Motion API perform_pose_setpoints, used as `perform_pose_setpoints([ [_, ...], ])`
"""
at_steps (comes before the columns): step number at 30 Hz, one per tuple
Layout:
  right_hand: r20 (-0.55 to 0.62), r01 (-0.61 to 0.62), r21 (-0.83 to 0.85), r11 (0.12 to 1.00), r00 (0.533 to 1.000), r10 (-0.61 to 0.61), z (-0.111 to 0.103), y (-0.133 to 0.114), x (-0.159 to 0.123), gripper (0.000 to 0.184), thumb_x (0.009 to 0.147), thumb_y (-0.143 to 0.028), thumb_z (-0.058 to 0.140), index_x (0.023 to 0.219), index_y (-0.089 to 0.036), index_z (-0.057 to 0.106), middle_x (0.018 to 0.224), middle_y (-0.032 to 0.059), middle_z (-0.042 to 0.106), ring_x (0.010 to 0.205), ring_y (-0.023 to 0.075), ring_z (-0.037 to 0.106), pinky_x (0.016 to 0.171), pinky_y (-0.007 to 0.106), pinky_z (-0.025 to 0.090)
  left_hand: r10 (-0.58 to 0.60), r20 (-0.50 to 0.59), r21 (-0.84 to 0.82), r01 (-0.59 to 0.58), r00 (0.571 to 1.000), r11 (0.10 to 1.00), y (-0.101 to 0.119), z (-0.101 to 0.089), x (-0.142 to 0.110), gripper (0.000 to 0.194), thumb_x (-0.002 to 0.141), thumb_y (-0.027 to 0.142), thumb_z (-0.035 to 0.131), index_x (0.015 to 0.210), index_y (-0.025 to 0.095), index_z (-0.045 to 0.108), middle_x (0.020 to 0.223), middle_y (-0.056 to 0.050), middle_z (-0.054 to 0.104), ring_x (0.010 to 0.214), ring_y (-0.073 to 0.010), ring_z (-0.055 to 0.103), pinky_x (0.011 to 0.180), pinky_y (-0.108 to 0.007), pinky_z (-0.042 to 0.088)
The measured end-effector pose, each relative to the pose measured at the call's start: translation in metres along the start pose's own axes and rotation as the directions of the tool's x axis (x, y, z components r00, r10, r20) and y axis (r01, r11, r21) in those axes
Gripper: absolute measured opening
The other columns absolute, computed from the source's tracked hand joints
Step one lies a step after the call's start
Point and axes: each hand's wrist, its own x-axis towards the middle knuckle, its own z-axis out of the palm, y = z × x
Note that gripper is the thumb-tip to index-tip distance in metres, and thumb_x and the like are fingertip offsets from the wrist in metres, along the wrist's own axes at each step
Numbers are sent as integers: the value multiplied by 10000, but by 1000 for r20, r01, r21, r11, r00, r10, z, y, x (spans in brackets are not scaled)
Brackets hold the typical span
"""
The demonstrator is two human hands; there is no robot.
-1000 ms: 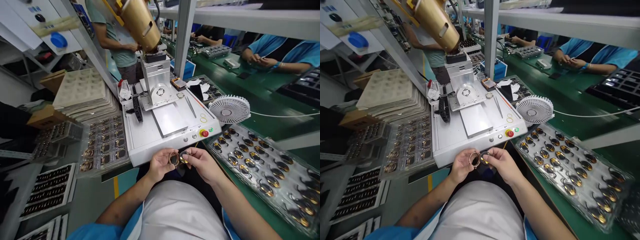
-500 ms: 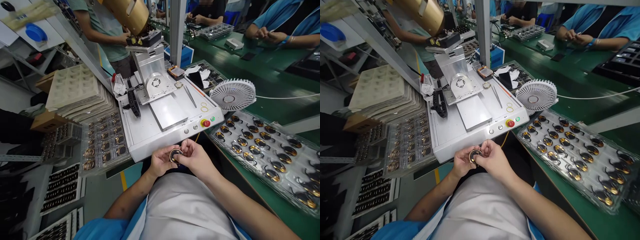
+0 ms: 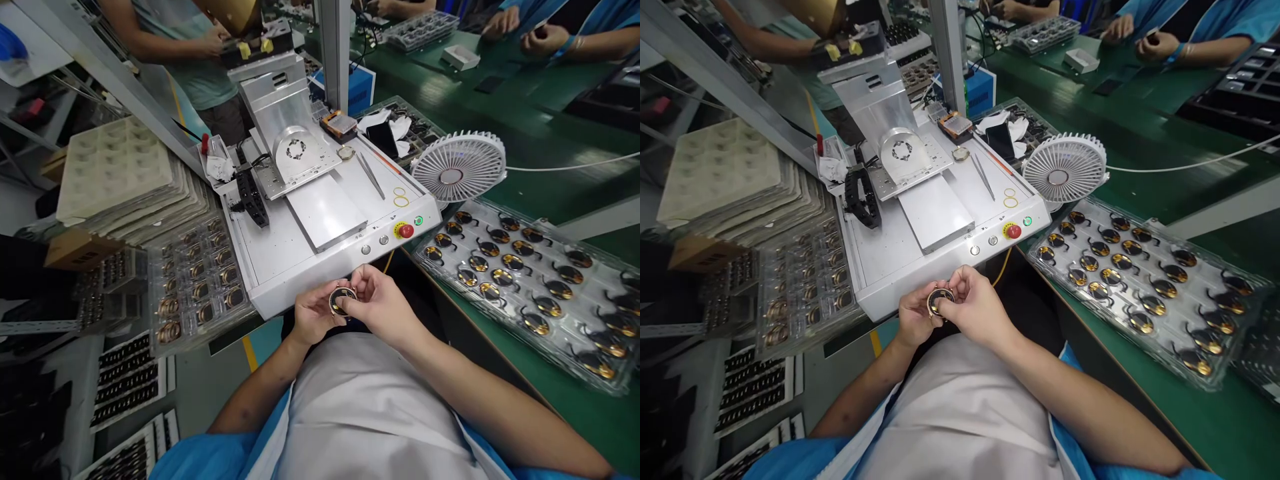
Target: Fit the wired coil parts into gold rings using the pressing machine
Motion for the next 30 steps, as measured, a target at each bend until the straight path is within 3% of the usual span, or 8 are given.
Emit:
perform_pose_setpoints([
  [5,28,-78,103,992,997,76,0,2,3,497,614,-347,920,779,-231,466,634,-69,593,544,110,536,514,232,470,-30,-55,9,30,998,1000,-4,-2,-4,569,578,348,1005,1113,319,813,1132,-63,827,947,-237,807,856,-363,667],
  [10,87,-229,-2,973,970,228,-9,10,3,536,620,-507,950,750,-207,526,555,-14,651,454,126,583,420,220,512,-27,-109,80,36,994,996,-8,-5,-9,579,542,372,1015,1087,331,823,1099,-58,834,917,-240,806,810,-349,670],
  [16,77,-189,79,979,980,183,-10,22,5,592,572,-572,962,619,-206,499,484,-22,612,339,89,469,303,206,460,11,-6,131,-10,1000,991,-3,-5,-6,578,602,217,992,1137,335,807,1146,-57,822,998,-264,804,872,-366,669],
  [22,96,-164,-82,983,981,171,-11,5,24,582,531,-546,995,723,-180,585,521,9,648,391,130,576,333,200,495,66,-126,109,-52,990,993,4,-1,-2,465,748,293,921,1193,292,787,1142,-82,821,1074,-262,784,937,-362,643],
  [24,2,-135,-99,986,991,136,-19,-7,40,602,524,-522,1008,789,-184,586,537,-3,649,397,135,583,312,189,472,63,-141,72,-53,988,996,9,2,1,426,784,315,896,1192,279,781,1138,-81,814,1071,-263,781,979,-391,626],
  [26,-186,-66,-48,997,981,56,-30,-18,60,562,627,-523,970,846,-203,563,532,-25,633,373,132,557,297,198,460,31,-104,57,-25,994,998,15,5,3,399,808,304,875,1192,283,770,1162,-75,789,1062,-276,782,975,-430,627],
  [28,-310,-17,-21,1000,951,10,-39,-28,79,468,749,-494,905,854,-213,546,518,-28,618,352,134,536,293,211,453,12,-42,95,-8,999,995,21,7,5,474,785,258,890,1234,299,746,1172,-69,763,1006,-263,792,879,-393,657],
  [30,-335,2,-24,1000,942,-10,-44,-34,93,401,799,-433,876,811,-210,544,505,-25,602,341,127,521,296,211,440,31,5,175,-32,999,984,25,9,7,649,719,198,930,1315,315,700,1157,-64,756,905,-214,793,759,-308,661],
])
